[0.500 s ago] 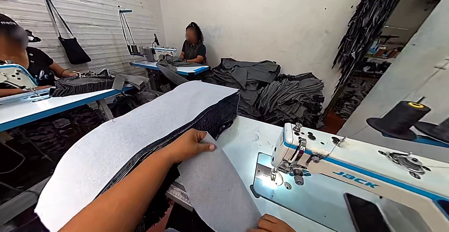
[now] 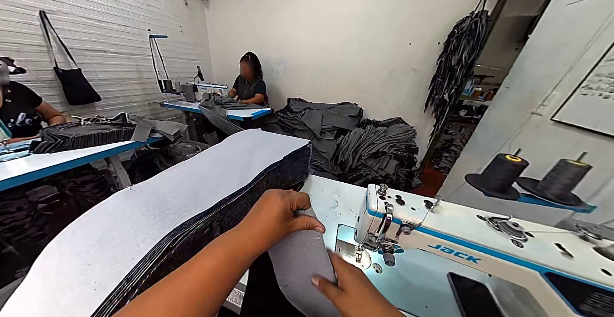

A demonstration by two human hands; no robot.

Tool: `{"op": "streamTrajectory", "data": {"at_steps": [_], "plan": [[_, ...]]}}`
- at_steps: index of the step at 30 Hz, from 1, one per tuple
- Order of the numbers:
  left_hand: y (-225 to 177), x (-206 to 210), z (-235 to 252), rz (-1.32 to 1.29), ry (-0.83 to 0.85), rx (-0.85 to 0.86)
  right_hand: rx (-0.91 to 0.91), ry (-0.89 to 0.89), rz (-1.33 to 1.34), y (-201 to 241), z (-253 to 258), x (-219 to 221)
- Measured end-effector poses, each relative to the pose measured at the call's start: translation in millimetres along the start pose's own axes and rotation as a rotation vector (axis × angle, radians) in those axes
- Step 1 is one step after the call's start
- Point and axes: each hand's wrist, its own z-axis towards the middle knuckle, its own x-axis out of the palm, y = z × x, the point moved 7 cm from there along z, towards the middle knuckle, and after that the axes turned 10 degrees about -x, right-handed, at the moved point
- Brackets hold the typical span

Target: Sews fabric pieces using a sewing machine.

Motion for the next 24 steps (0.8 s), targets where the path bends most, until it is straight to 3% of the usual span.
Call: {"op": "streamTrajectory", "data": {"at_steps": [3, 5, 8, 14, 24], "plan": [[-22.8, 12.2, 1.1, 0.097, -0.070, 0.069, -0.333, -0.444, 0.044, 26.1, 7.0, -24.4], [-26.5, 13.8, 1.0, 0.129, -0.055, 0.044, -0.361, -0.578, 0.086, 31.8, 6.5, -33.5], [-18.0, 13.3, -0.9, 0.124, 0.061, -0.015, -0.307, -0.584, 0.206, 28.0, 4.1, -43.3], [-32.1, 17.3, -5.1, 0.206, -0.090, 0.076, -0.387, -0.702, 0.186, 47.7, 6.2, -59.2], [-44.4, 25.0, -1.7, 0.250, -0.181, 0.101, -0.264, -0.626, 0.266, 45.7, 6.6, -76.9]]}}
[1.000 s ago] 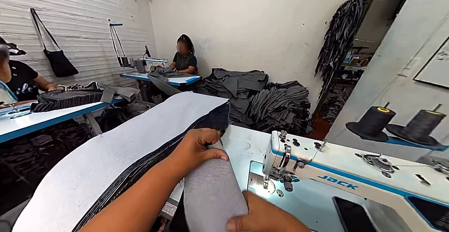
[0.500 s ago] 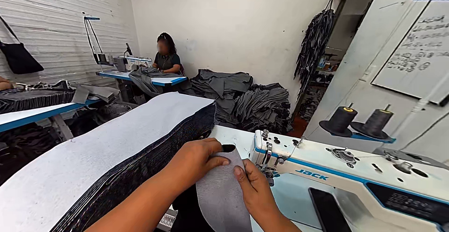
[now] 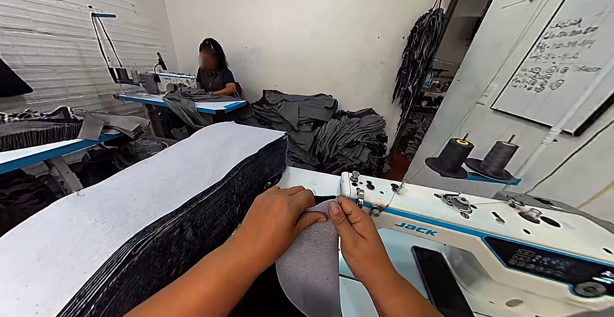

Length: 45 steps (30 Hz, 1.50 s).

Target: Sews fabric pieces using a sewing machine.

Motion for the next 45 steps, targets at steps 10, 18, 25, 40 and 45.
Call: {"op": "streamTrajectory", "data": {"at_steps": [10, 18, 25, 40, 45], "plan": [[6.3, 27.1, 5.4, 0.020, 0.292, -0.046, -0.032, -0.056, -0.150, -16.4, -2.1, -8.8], [81.4, 216.6, -68.6, 0.110, 1.122, -0.427, 1.007, 0.500, 0.394, -105.3, -184.0, 26.8], [34.0, 262.0, -105.2, -0.112, 1.123, -0.380, 0.465, 0.684, -0.561, -120.3, -168.3, -36.3], [61.6, 283.2, -81.1, 0.028, 1.051, -0.364, 0.635, 0.769, -0.785, -184.6, -133.2, -45.2], [60.1, 285.0, -82.4, 0.029, 1.072, -0.336, 0.607, 0.741, -0.804, -182.6, -136.0, -45.0]]}}
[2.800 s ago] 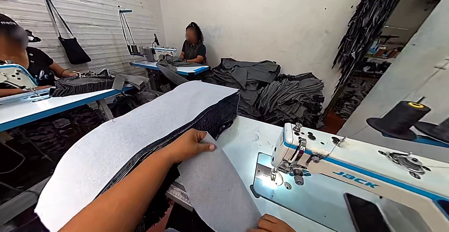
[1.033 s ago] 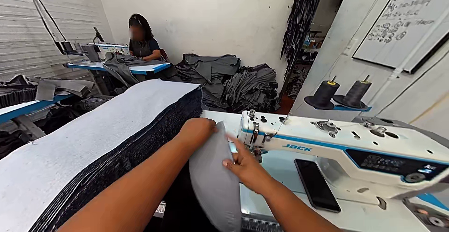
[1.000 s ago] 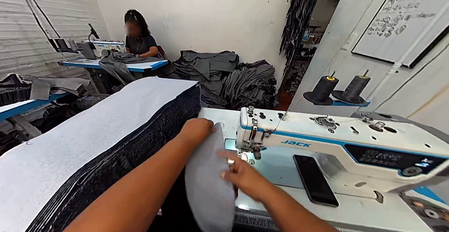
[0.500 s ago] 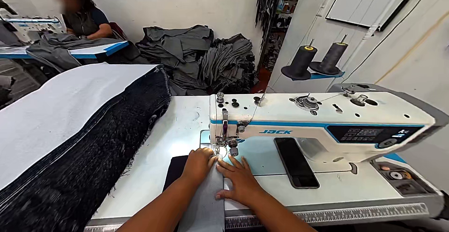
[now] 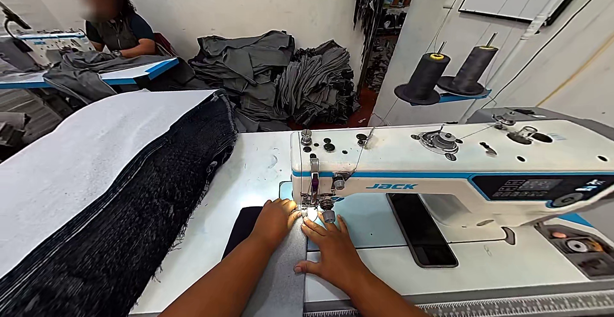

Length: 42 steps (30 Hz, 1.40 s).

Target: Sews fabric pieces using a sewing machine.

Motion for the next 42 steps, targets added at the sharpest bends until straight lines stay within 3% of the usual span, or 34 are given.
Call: {"op": "streamTrajectory", "data": {"at_steps": [12, 16, 19, 22, 26, 30, 42], "plan": [[3.9, -8.8, 15.5, -0.010, -0.017, -0.039, -0.055, -0.023, 0.033, 0.8, -1.0, 1.0], [8.9, -18.2, 33.2, -0.044, -0.184, -0.011, -0.068, -0.006, 0.038, 2.9, -1.3, 1.3], [13.5, -22.3, 47.2, -0.062, -0.184, -0.053, -0.071, 0.004, 0.037, 1.3, -0.3, 2.0], [13.3, -20.9, 53.8, -0.071, -0.127, -0.106, -0.102, -0.081, 0.032, -2.4, -2.6, 4.0], [12.2, -26.1, 48.2, -0.091, -0.221, -0.032, -0.196, -0.206, 0.039, -0.6, -1.4, -0.9], [17.3, -17.5, 51.1, -0.118, -0.130, 0.002, -0.208, -0.188, 0.035, -1.6, 0.4, -0.7], [32.3, -21.9, -33.0, 0.112, 0.247, -0.251, -0.368, -0.195, 0.073, 64.1, -40.1, 27.0]]}}
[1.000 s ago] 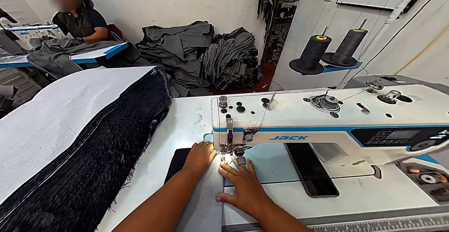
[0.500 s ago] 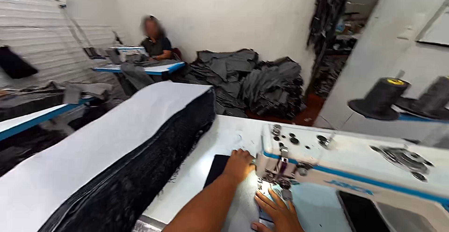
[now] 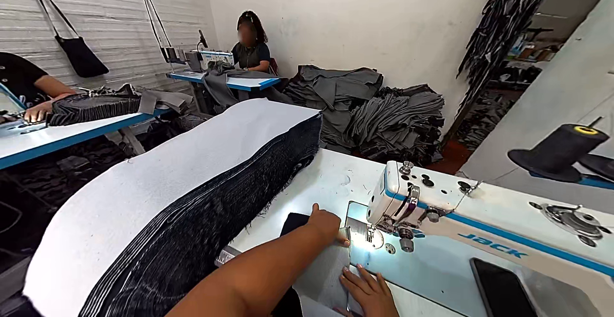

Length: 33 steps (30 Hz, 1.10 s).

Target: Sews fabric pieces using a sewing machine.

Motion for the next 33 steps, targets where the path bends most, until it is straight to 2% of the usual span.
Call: {"op": "streamTrajectory", "data": {"at_steps": [4, 7, 9, 11, 13, 16, 19, 22, 24, 26, 29, 31, 33], "plan": [[-0.5, -4.1, -11.4, 0.046, -0.058, 0.051, -0.034, -0.034, -0.035, 6.9, -0.2, 5.7], [3.1, 3.6, -11.7, -0.022, -0.051, 0.070, -0.047, -0.047, -0.075, 6.8, -0.9, 6.3], [8.9, 3.5, -14.2, -0.146, -0.009, 0.158, -0.066, -0.086, -0.070, 6.4, -2.8, 6.4], [15.6, -14.9, -31.7, -0.371, 0.006, 0.299, -0.095, -0.186, -0.006, 3.6, -4.4, 0.7], [18.6, -46.6, -66.2, -0.504, 0.000, 0.405, -0.115, -0.321, 0.143, -1.7, -1.6, -13.2], [10.3, -93.7, -120.5, -0.534, -0.087, 0.548, -0.146, -0.488, 0.520, 2.9, 25.8, -55.4], [-0.4, -121.0, -155.3, -0.483, -0.144, 0.639, -0.127, -0.520, 0.966, 28.3, 65.0, -103.9], [-0.8, -140.2, -175.1, -0.434, -0.172, 0.668, -0.143, -0.504, 1.220, 50.5, 88.7, -126.6], [7.0, -149.6, -180.9, -0.477, -0.259, 0.693, -0.206, -0.533, 1.194, 60.6, 90.8, -132.0], [14.9, -151.0, -180.6, -0.559, -0.389, 0.758, -0.262, -0.615, 1.038, 67.9, 86.5, -134.8], [16.6, -142.0, -177.2, -0.667, -0.441, 0.834, -0.303, -0.745, 0.837, 73.4, 75.6, -138.4], [15.2, -137.2, -177.6, -0.726, -0.504, 0.821, -0.322, -0.777, 0.772, 74.4, 69.8, -142.2], [11.2, -136.8, -184.4, -0.679, -0.633, 0.774, -0.367, -0.747, 0.733, 73.9, 66.7, -149.4]]}}
